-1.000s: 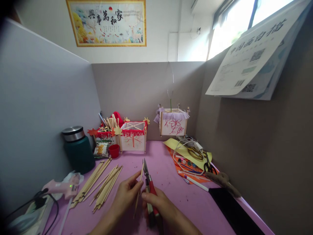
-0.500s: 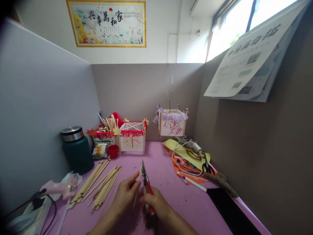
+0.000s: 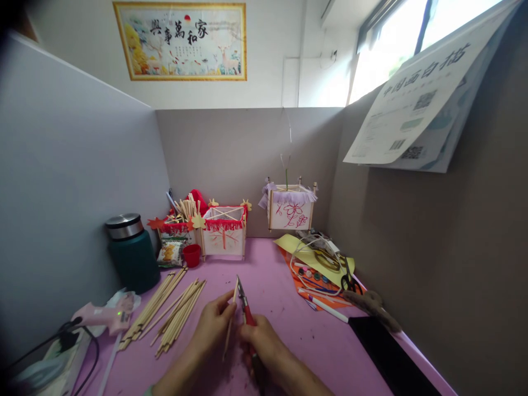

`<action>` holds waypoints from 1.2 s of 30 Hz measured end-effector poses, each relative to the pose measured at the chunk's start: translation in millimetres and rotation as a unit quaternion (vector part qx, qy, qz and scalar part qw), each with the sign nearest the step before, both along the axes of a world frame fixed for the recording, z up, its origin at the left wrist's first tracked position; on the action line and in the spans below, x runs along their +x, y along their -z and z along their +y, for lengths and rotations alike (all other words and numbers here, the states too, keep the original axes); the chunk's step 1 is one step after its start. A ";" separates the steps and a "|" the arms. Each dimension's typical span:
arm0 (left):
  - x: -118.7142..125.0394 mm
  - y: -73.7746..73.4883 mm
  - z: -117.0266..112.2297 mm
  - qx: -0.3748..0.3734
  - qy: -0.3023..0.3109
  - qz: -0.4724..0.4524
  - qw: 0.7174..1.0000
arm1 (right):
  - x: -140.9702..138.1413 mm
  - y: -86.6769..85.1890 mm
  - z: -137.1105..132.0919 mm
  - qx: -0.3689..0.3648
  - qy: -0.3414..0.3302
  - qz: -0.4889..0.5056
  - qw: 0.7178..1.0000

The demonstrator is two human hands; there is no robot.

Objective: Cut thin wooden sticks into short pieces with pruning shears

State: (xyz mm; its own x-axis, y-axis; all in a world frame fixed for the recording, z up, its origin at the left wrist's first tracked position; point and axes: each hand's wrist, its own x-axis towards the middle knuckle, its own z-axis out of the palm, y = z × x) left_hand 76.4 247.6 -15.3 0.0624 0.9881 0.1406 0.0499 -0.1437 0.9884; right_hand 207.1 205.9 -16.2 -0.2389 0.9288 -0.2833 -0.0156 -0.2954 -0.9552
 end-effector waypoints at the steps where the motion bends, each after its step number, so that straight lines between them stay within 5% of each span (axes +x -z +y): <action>1: -1.0 -2.3 -0.4 -0.020 0.013 -0.039 0.999 | 2.9 0.3 -0.3 -0.018 -0.006 0.024 1.000; 6: -11.1 -23.6 -7.7 -0.130 0.043 -0.173 0.975 | 20.0 -7.2 -0.9 -0.035 -0.028 0.130 0.990; 10: -15.6 -36.8 -12.4 -0.138 0.016 -0.233 0.963 | 30.4 -23.8 -0.8 0.114 0.041 -0.066 0.990; 15: -15.9 -38.2 -11.9 -0.163 0.048 -0.252 0.953 | 38.0 -27.1 -3.6 0.307 0.072 -0.355 0.880; 18: -16.4 -38.1 -12.7 -0.180 0.070 -0.272 0.943 | 37.6 -18.7 -3.7 0.331 0.087 -0.438 0.831; 23: -16.1 -45.0 -17.3 -0.195 0.112 -0.270 0.936 | 37.2 -9.9 -0.3 0.352 0.110 -0.489 0.790; 29: -18.5 -43.2 -18.9 -0.180 0.163 -0.269 0.932 | 40.2 -8.9 1.0 0.358 0.099 -0.510 0.776; 36: -24.2 -33.8 -13.9 -0.171 0.180 -0.282 0.927 | 40.5 -9.8 0.0 0.348 0.071 -0.480 0.802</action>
